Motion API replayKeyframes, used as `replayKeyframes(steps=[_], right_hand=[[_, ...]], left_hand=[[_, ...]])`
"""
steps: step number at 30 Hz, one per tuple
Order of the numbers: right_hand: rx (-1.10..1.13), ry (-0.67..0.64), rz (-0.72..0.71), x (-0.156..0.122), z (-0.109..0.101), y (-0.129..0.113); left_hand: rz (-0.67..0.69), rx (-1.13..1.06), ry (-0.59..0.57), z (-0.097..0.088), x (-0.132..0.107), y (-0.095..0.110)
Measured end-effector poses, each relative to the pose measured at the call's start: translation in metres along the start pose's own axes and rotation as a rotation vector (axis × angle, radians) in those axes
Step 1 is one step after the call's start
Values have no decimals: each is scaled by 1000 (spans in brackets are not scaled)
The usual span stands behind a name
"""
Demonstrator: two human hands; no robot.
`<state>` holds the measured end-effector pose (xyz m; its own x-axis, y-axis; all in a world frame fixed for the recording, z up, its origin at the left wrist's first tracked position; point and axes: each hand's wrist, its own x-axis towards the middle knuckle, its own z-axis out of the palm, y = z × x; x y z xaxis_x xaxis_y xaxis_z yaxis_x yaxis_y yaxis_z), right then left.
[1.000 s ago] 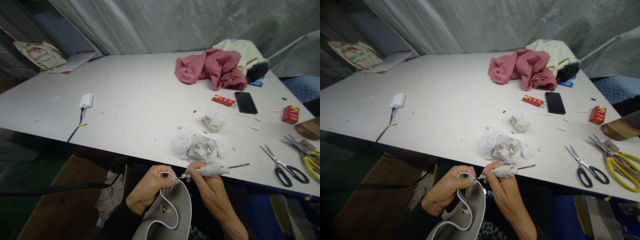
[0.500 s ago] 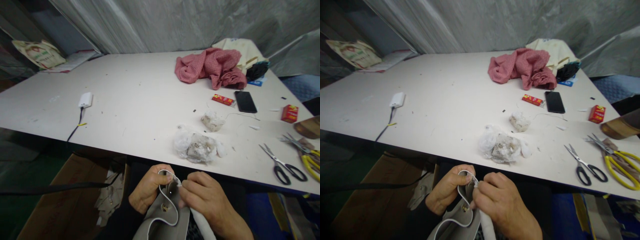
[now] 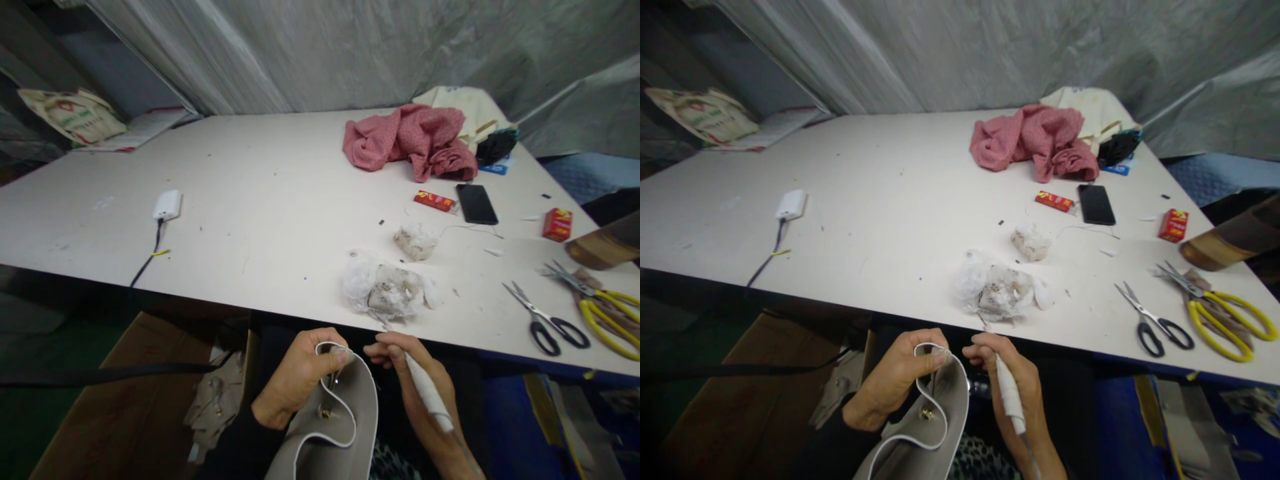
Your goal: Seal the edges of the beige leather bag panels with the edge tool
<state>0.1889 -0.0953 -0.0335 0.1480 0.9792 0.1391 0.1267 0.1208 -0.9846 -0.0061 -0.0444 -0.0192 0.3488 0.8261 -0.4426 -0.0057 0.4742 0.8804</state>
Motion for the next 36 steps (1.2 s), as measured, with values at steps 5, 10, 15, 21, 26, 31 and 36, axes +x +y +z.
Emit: replayKeyframes(steps=[5, 10, 15, 21, 26, 31, 36], right_hand=[[-85, -94, 33, -1, 3, -5], [-138, -153, 73, -6, 5, -10], [-197, -173, 55, -9, 7, -11], [-236, -264, 69, -14, 13, -15], [-235, -261, 55, -17, 17, -19], [-171, -245, -7, -21, 18, -22], [-164, -67, -72, -22, 9, -20]], left_hand=[[60, 187, 17, 3, -9, 4], [76, 246, 16, 4, -17, 6], [97, 293, 7, 3, -23, 7], [104, 286, 24, 7, -30, 7], [151, 216, 55, 5, -37, 2], [164, 111, 36, -1, -44, -1], [120, 15, 23, -6, -44, 1]])
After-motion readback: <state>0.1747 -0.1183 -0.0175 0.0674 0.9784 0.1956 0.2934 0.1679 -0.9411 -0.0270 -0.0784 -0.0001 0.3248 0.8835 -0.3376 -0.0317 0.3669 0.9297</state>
